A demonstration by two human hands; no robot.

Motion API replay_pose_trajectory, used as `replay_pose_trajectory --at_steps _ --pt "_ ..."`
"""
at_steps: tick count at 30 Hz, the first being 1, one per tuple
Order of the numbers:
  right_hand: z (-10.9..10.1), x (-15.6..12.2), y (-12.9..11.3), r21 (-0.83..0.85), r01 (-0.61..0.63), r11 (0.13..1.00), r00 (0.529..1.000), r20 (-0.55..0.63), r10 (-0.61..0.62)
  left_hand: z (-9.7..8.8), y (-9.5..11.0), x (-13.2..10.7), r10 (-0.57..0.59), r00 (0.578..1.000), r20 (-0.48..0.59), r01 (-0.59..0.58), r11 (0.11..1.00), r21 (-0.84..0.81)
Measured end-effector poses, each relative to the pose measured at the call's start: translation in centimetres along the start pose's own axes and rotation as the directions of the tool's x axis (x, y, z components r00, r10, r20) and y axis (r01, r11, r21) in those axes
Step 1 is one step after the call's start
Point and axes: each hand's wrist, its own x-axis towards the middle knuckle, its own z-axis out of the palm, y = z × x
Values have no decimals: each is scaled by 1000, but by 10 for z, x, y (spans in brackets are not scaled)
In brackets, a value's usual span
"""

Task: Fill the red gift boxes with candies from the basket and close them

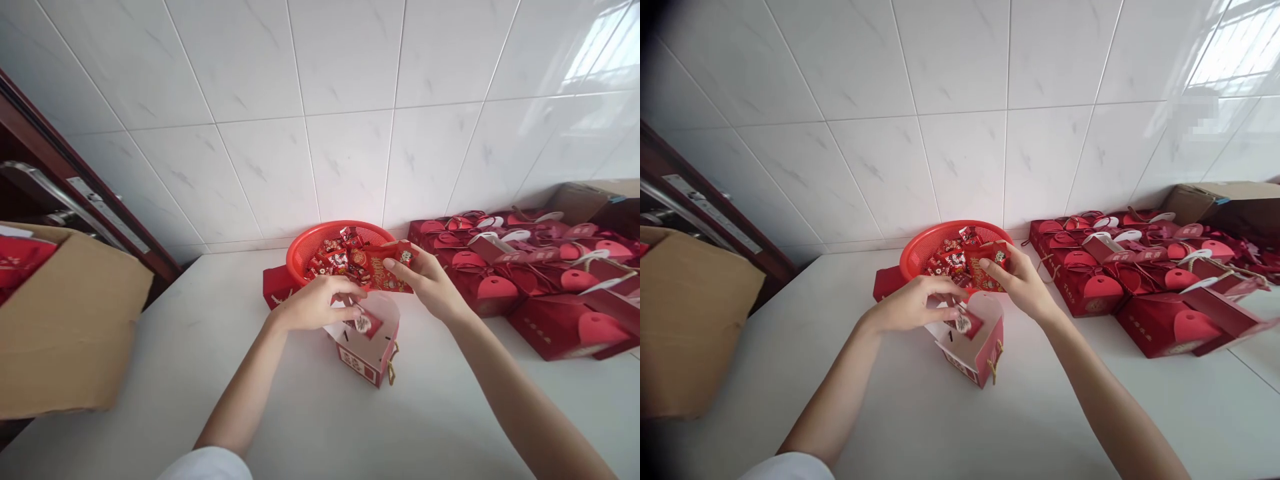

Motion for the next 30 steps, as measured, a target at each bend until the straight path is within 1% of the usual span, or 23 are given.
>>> replay_pose_trajectory --at_steps 1,3,5,7,8,11,14,16,18,20,22,27,28,30 --pt "0 -2 0 -52 23 998 1000 3 -22 1 -1 -5 -10 1000 -14 10 998 63" --pt "0 -4 0 -174 77 982 997 26 -73 5 -2 -13 -48 996 -80 60 986 154" --pt "1 -6 1 -320 131 938 990 100 -104 8 -5 -21 -112 982 -150 144 964 224" --pt "3 -7 3 -459 208 864 968 221 -116 11 -8 -29 -194 962 -194 241 935 261" --pt "3 -7 4 -520 265 812 949 291 -124 13 -10 -31 -228 952 -204 277 925 260" --pt "3 -7 8 -631 437 642 875 464 -140 15 -15 -36 -266 940 -214 311 926 214" --pt "1 -7 11 -683 517 515 823 562 -81 16 -17 -36 -283 942 -181 316 928 198" --pt "0 -7 11 -704 547 452 789 615 3 16 -15 -33 -323 941 -101 338 916 217" --pt "-2 -6 9 -716 571 402 749 654 100 16 -12 -31 -372 928 -18 364 894 263" --pt "-3 -5 7 -720 580 380 716 673 184 17 -9 -29 -406 914 17 380 869 318" --pt "-3 -4 3 -725 569 389 697 676 241 18 -7 -28 -410 912 20 378 858 349" --pt "-3 -1 -6 -768 489 413 681 632 370 22 -10 -28 -387 922 12 362 871 332" --pt "-3 0 -7 -773 472 424 672 627 394 22 -10 -28 -387 922 8 363 871 330" --pt "-4 3 -8 -763 440 473 659 632 408 23 -11 -28 -387 922 2 365 870 331"
